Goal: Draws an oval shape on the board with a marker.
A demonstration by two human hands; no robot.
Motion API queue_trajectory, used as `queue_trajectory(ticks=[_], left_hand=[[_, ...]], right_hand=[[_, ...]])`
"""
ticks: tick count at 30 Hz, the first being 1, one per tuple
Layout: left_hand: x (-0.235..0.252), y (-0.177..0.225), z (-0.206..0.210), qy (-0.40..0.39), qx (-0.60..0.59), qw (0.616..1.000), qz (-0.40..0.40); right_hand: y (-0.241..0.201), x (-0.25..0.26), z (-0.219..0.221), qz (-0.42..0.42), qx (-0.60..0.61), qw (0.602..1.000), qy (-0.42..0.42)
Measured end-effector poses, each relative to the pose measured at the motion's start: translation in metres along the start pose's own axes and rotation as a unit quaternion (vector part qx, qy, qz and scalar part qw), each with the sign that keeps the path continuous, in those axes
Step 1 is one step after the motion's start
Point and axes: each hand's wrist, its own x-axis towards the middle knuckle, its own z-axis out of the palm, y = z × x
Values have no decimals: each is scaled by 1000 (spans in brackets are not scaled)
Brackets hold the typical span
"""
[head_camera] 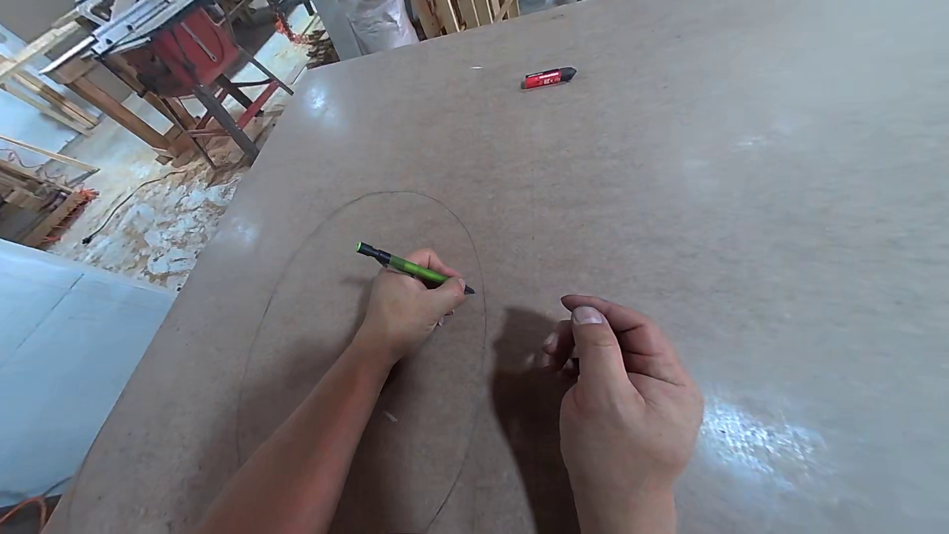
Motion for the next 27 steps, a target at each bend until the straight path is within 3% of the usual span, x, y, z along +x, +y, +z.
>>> queue_trajectory(ticks=[7,27], left_hand=[[-3,1,0,-1,41,999,-9],[-2,-3,2,7,18,1000,17]], right_hand=[[-1,-1,-1,15,-9,1000,-8],[1,0,-1,13,-10,1000,-6]])
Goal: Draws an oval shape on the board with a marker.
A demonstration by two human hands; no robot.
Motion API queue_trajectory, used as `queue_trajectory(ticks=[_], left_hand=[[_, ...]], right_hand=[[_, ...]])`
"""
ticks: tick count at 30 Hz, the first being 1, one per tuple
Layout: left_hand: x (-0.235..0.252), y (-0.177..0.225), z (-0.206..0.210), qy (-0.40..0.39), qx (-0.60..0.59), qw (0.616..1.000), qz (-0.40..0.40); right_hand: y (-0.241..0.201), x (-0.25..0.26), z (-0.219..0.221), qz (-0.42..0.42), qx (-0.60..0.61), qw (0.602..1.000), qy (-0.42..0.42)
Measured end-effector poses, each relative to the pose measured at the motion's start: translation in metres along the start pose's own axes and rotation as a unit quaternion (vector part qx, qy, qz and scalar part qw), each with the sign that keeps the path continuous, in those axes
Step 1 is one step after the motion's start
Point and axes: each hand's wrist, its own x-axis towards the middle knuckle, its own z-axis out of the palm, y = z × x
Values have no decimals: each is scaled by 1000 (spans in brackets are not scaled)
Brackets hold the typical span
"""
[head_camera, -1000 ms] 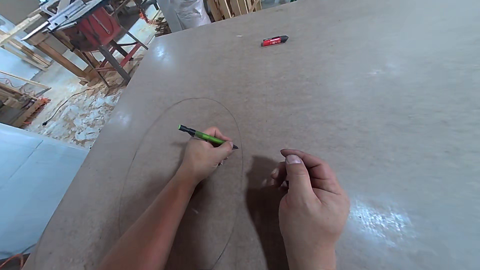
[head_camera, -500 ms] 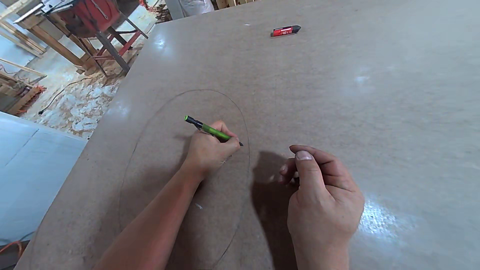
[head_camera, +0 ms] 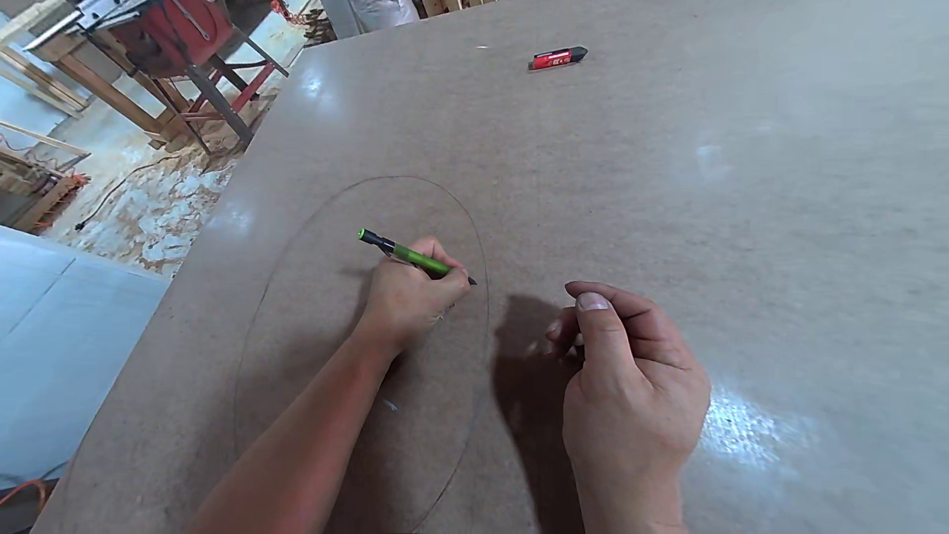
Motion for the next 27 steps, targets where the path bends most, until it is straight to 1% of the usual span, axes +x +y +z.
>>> queue_trajectory(ticks=[4,11,27], left_hand=[[-2,4,-1,-7,19,1000,-7],[0,-1,0,-6,1,1000,5],[-1,1,-1,-8,10,1000,11]], right_hand=[[-1,0,0,4,6,1000,0],[-1,0,0,12,-4,1000,-1],[-1,0,0,9,4,1000,1]])
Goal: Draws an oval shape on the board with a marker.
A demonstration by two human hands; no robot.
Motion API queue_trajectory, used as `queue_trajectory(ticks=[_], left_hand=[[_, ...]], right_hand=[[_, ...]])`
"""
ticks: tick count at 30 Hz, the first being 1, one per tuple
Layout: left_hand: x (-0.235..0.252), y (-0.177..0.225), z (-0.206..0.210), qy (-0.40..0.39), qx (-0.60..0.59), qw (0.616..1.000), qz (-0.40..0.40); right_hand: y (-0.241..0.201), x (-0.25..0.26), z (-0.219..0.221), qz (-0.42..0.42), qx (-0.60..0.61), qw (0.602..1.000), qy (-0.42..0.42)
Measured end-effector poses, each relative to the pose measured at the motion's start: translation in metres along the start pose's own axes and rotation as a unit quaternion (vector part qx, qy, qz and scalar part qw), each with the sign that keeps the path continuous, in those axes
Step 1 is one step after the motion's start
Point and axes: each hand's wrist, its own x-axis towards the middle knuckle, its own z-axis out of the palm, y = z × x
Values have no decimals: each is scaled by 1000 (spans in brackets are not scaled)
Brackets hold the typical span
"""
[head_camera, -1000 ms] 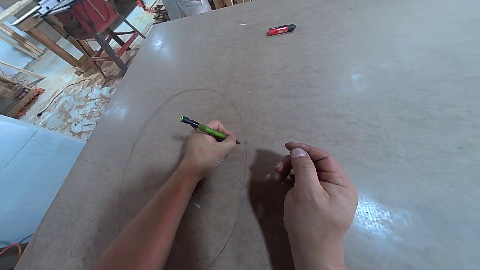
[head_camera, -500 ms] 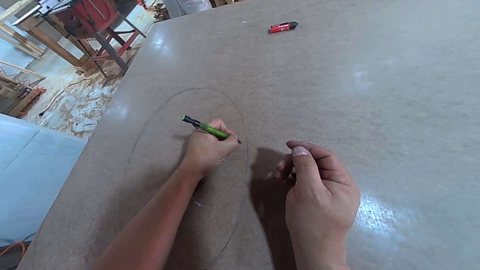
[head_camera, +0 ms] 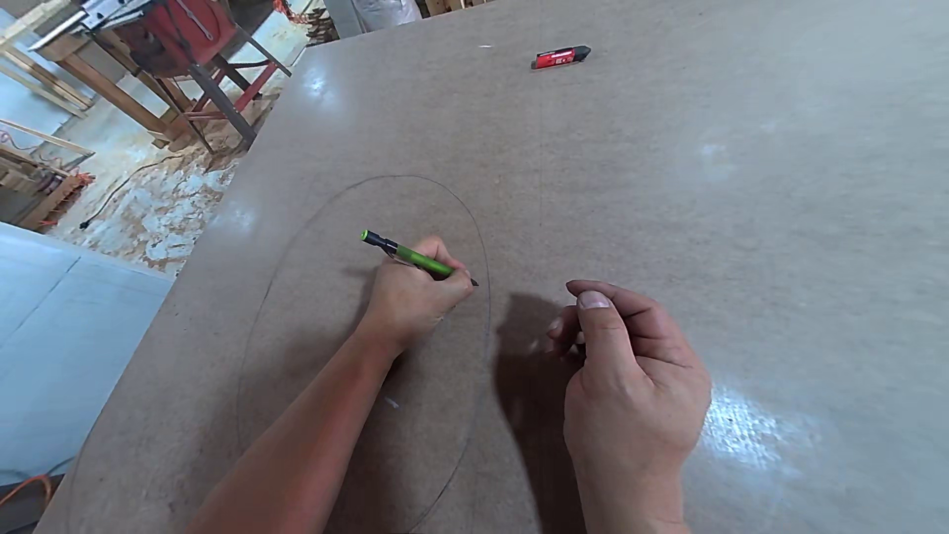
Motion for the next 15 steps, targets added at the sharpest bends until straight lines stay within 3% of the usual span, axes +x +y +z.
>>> queue_trajectory(ticks=[15], left_hand=[[-4,1,-1,-5,15,1000,7]], right_hand=[[0,0,0,0,-9,1000,-1]])
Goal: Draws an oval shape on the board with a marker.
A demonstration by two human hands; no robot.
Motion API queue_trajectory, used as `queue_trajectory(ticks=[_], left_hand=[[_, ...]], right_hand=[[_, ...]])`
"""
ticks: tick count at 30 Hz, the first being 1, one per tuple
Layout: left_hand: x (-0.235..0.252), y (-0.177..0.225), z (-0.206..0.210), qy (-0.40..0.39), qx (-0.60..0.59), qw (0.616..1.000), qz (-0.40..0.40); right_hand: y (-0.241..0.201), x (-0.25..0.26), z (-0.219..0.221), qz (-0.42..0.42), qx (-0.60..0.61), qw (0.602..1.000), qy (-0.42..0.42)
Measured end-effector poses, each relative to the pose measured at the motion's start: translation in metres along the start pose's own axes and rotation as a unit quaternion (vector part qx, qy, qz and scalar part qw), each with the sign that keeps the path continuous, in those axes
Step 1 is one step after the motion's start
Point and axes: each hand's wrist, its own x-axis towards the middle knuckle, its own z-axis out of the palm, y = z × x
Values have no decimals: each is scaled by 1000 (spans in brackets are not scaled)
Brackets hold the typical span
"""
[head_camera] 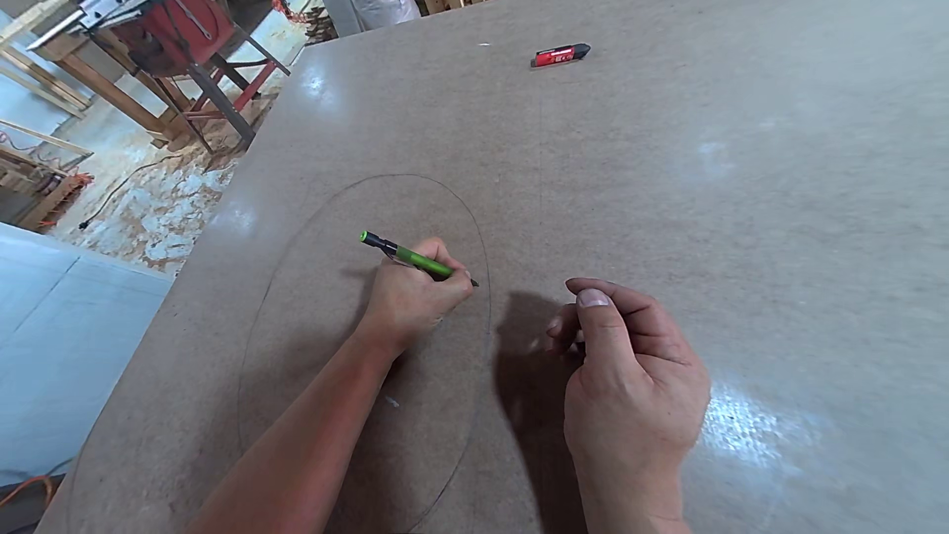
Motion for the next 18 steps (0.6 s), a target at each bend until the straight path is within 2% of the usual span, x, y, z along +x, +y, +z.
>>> queue_trajectory(ticks=[18], left_hand=[[-5,0,-1,-3,3,1000,6]], right_hand=[[0,0,0,3,3,1000,1]])
